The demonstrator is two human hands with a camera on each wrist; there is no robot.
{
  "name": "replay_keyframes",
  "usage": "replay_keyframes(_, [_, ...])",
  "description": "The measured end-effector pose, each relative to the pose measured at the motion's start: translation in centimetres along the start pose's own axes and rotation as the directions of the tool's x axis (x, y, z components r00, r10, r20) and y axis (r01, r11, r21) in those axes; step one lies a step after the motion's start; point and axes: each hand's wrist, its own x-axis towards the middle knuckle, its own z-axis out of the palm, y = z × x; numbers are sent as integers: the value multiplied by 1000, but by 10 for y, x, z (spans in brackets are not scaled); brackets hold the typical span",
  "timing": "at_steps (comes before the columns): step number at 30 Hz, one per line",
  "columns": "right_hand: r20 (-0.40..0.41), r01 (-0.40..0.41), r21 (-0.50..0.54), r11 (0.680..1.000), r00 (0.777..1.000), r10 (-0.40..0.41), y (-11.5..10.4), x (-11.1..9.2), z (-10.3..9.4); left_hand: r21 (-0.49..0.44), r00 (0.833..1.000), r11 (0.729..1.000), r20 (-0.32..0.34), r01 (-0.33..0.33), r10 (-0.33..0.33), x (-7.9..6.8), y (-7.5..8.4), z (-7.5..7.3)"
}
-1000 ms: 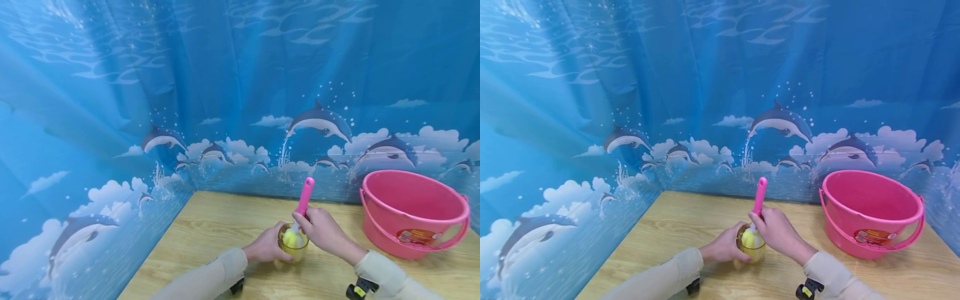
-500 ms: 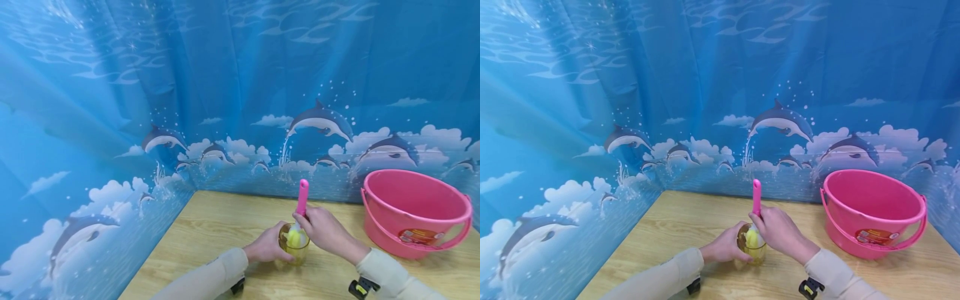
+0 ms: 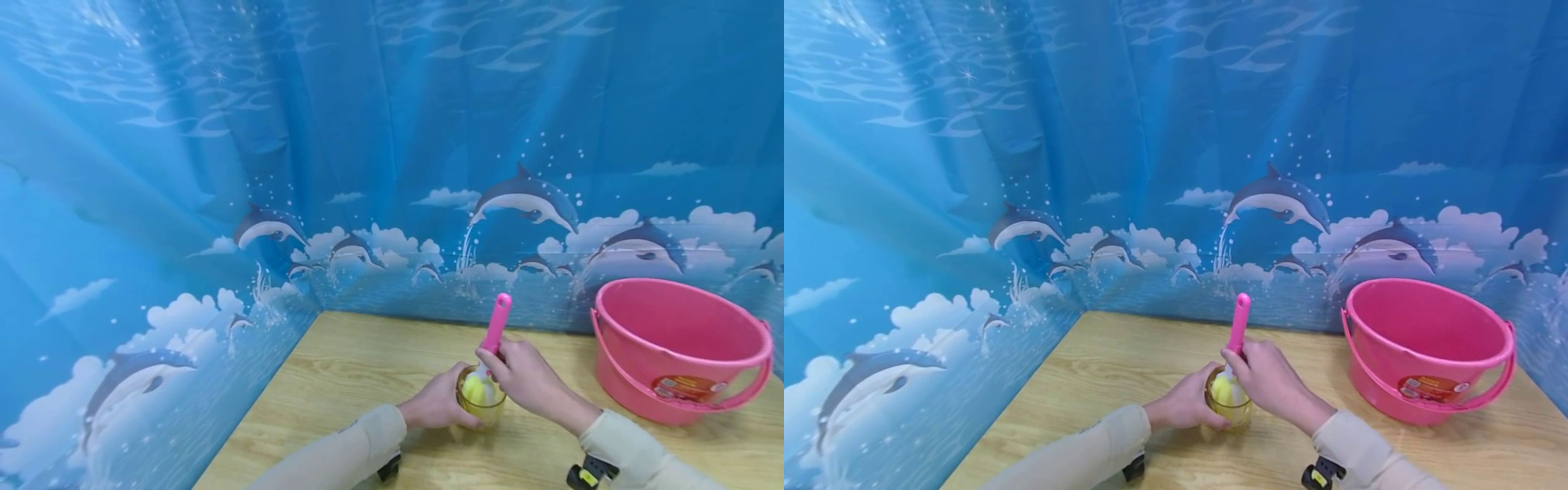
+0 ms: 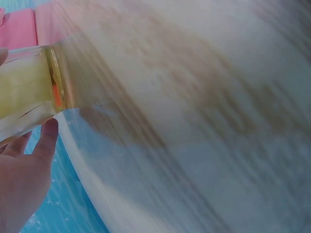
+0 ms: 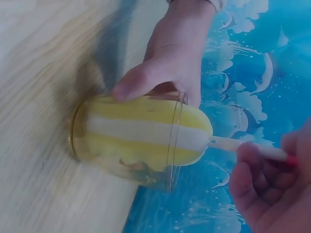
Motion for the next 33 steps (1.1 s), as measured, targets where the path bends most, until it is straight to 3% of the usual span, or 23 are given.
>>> replay_keyframes(13, [-12,33,-132,991,999,-35,-9,-6,-8,-24,1000,1000,7,-2,2,0,-1,0])
replay_keyframes(23, [-10,-37,2,999,999,37,-8,-1,-14,-26,1000,1000,14,17,-16,0,0,0])
replay_keyframes(33, [-6,-113,139,984,993,115,-1,4,-12,-12,1000,1000,8,0,0,1,0,0])
